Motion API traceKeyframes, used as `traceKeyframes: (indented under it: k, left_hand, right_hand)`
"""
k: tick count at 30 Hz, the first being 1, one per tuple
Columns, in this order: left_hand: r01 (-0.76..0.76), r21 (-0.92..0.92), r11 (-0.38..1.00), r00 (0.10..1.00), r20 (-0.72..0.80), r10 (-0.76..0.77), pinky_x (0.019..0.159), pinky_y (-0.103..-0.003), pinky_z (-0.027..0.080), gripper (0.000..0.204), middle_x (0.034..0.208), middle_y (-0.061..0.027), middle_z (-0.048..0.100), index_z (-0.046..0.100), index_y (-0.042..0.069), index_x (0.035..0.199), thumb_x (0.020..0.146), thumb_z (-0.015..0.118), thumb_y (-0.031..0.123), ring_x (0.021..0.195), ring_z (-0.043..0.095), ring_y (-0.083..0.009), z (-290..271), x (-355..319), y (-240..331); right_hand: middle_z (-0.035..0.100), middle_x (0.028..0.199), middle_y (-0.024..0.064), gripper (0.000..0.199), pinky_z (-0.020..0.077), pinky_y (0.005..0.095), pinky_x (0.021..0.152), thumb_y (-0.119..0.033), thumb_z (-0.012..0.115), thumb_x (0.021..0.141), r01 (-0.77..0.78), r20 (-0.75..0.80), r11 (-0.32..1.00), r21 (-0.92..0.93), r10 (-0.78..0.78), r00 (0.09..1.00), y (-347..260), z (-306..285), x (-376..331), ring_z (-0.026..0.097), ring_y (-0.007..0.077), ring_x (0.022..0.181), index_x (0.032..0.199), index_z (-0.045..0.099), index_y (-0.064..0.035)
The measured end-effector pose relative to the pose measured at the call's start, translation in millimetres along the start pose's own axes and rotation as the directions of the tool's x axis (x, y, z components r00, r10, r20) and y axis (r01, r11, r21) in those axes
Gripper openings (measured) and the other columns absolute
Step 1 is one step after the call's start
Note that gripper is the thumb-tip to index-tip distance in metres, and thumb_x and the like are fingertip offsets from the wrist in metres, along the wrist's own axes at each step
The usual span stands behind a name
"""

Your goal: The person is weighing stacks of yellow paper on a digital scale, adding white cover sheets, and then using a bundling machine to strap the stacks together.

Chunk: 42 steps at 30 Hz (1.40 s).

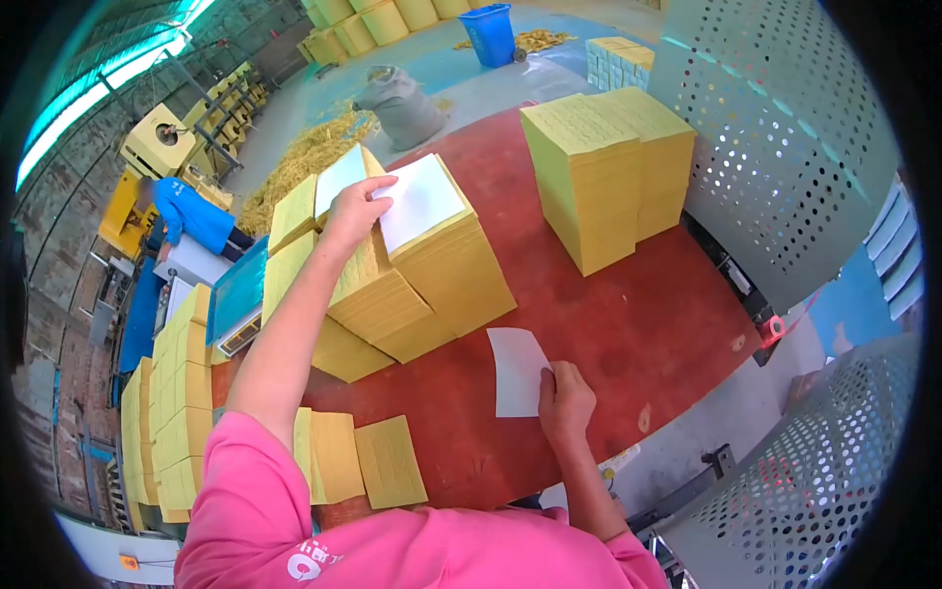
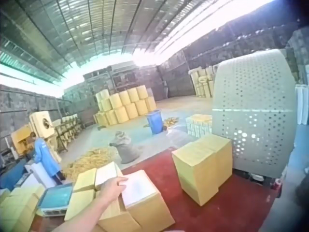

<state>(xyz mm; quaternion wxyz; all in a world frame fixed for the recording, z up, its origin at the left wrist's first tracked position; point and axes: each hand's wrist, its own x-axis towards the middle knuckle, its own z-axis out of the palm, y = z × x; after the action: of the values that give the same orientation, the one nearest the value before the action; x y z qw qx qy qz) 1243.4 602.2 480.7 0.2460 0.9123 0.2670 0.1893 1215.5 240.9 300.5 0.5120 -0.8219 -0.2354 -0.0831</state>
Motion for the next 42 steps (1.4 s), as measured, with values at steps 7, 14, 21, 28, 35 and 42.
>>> traceKeyframes:
  k: [7,14,21,28,35,42]
  left_hand:
    - [-0.028,0.311,0.95,0.964,-0.244,0.108,0.069,-0.036,0.048,0.041,0.08,-0.0072,0.062,0.064,0.011,0.122,0.085,0.067,0.027,0.071,0.059,-0.0201,-8.1,-8.1,-3.4]
    - [-0.461,0.27,0.845,0.863,-0.086,0.498,0.107,-0.041,0.036,0.042,0.137,-0.022,0.05,0.057,0.0,0.127,0.095,0.053,0.028,0.128,0.046,-0.0369,4.3,4.3,32.2]
    - [-0.392,0.323,0.861,0.92,0.13,0.37,0.112,-0.045,0.03,0.051,0.139,-0.0305,0.044,0.047,-0.008,0.133,0.098,0.046,0.03,0.132,0.039,-0.0438,48.5,-10.1,41.0]
    - [-0.42,0.315,0.851,0.906,0.092,0.413,0.11,-0.047,0.031,0.048,0.137,-0.0319,0.045,0.049,-0.007,0.131,0.098,0.046,0.028,0.13,0.041,-0.0451,56.8,-17.4,43.0]
    - [-0.623,0.254,0.74,0.777,0.091,0.623,0.109,-0.049,0.032,0.047,0.135,-0.0337,0.046,0.049,-0.01,0.129,0.096,0.049,0.023,0.128,0.042,-0.0475,70.0,-95.4,90.7]
    - [-0.691,0.015,0.723,0.708,0.22,0.672,0.111,-0.05,0.03,0.046,0.14,-0.032,0.041,0.045,-0.01,0.131,0.092,0.051,0.013,0.132,0.036,-0.0482,23.4,-228.4,101.9]
  right_hand:
    - [0.06,0.098,0.0026,0.017,0.0471,0.0268,0.081,-0.009,0.045,0.099,-0.39,0.206,0.28,0.877,0.514,0.833,8.8,-17.7,26.6,0.057,0.0125,0.089,0.108,0.057,0.0007]
    - [0.064,0.106,0.0139,0.019,0.0479,0.042,0.089,-0.023,0.053,0.093,-0.35,0.381,-0.31,0.884,0.043,0.924,28.7,60.8,136.5,0.057,0.0312,0.112,0.093,0.058,-0.005]
    - [0.056,0.133,0.0188,0.029,0.0407,0.0362,0.102,-0.021,0.048,0.092,-0.633,0.629,0.257,0.73,0.109,0.77,20.7,136.2,235.5,0.053,0.0257,0.123,0.097,0.063,0.0025]
    - [0.068,0.092,0.0074,0.03,0.0481,0.0303,0.073,-0.023,0.055,0.086,-0.695,0.692,0.316,0.646,0.141,0.708,7.3,152.9,226.7,0.063,0.0164,0.082,0.102,0.066,-0.0005]
    - [0.066,0.106,0.0134,0.036,0.0497,0.034,0.081,-0.022,0.05,0.088,-0.637,0.625,0.033,0.77,0.161,0.764,31.1,83.6,159.2,0.063,0.0222,0.093,0.109,0.064,0.0037]
    - [0.065,0.095,0.0119,0.032,0.0497,0.0331,0.077,-0.011,0.046,0.078,-0.672,0.605,0.159,0.723,0.324,0.728,10.4,1.9,24.6,0.062,0.0216,0.084,0.102,0.062,0.004]
